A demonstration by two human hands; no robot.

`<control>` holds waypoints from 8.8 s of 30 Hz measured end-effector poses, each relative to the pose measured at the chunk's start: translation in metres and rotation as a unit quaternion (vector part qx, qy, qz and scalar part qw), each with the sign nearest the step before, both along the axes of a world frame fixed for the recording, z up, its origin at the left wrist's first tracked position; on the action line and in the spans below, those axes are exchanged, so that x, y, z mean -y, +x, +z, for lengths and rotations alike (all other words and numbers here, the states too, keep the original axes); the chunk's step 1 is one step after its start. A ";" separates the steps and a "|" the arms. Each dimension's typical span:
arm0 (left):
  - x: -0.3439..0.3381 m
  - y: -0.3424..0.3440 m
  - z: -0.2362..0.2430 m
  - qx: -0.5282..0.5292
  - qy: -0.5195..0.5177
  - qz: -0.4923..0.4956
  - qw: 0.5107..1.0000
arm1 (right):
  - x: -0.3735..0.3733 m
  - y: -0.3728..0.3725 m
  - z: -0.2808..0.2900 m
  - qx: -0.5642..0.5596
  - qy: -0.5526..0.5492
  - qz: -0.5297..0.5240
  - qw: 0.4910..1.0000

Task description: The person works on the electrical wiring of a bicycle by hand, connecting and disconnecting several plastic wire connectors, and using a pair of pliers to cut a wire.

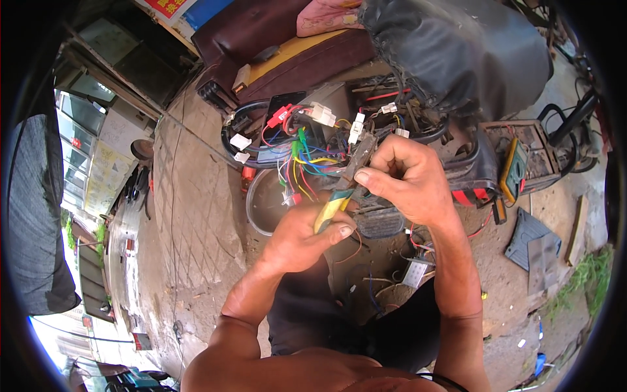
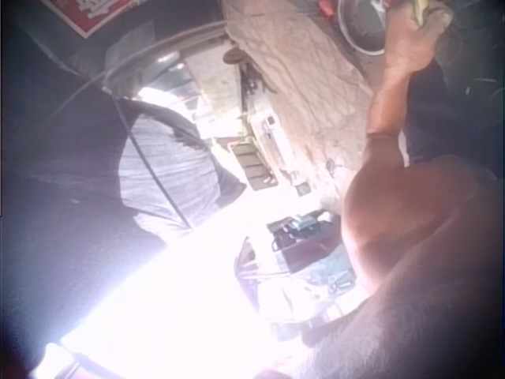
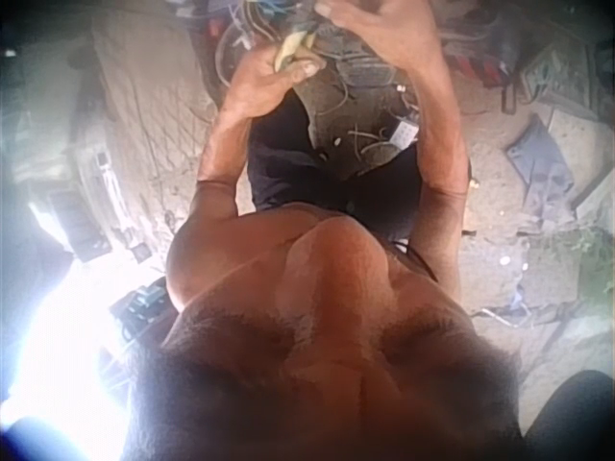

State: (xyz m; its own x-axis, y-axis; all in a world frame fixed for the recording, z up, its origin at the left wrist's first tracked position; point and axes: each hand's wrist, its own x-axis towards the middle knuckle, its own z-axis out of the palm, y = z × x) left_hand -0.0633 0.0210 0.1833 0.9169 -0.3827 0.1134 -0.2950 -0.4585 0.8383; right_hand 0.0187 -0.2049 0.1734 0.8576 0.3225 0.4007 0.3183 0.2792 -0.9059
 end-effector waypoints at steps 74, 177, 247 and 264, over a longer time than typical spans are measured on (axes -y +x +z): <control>0.003 -0.011 0.008 -0.059 -0.084 -0.031 0.994 | 0.010 -0.004 -0.002 0.071 0.041 0.031 0.996; 0.017 -0.030 0.014 0.108 0.082 0.081 0.987 | 0.002 -0.010 0.004 0.276 -0.004 -0.207 0.939; 0.025 -0.017 0.015 0.102 0.144 0.067 0.982 | 0.018 -0.018 0.017 0.241 -0.142 -0.122 0.952; 0.034 -0.016 0.007 0.193 0.228 0.159 0.941 | 0.014 -0.018 0.015 0.224 -0.138 -0.129 0.956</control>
State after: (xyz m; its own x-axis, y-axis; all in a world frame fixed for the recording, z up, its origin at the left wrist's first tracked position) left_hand -0.0798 -0.0125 0.1903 0.9174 -0.1853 0.3523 -0.3243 -0.8612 0.3915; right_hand 0.0009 -0.2191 0.1885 0.6847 0.2701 0.6769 0.7182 -0.0919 -0.6898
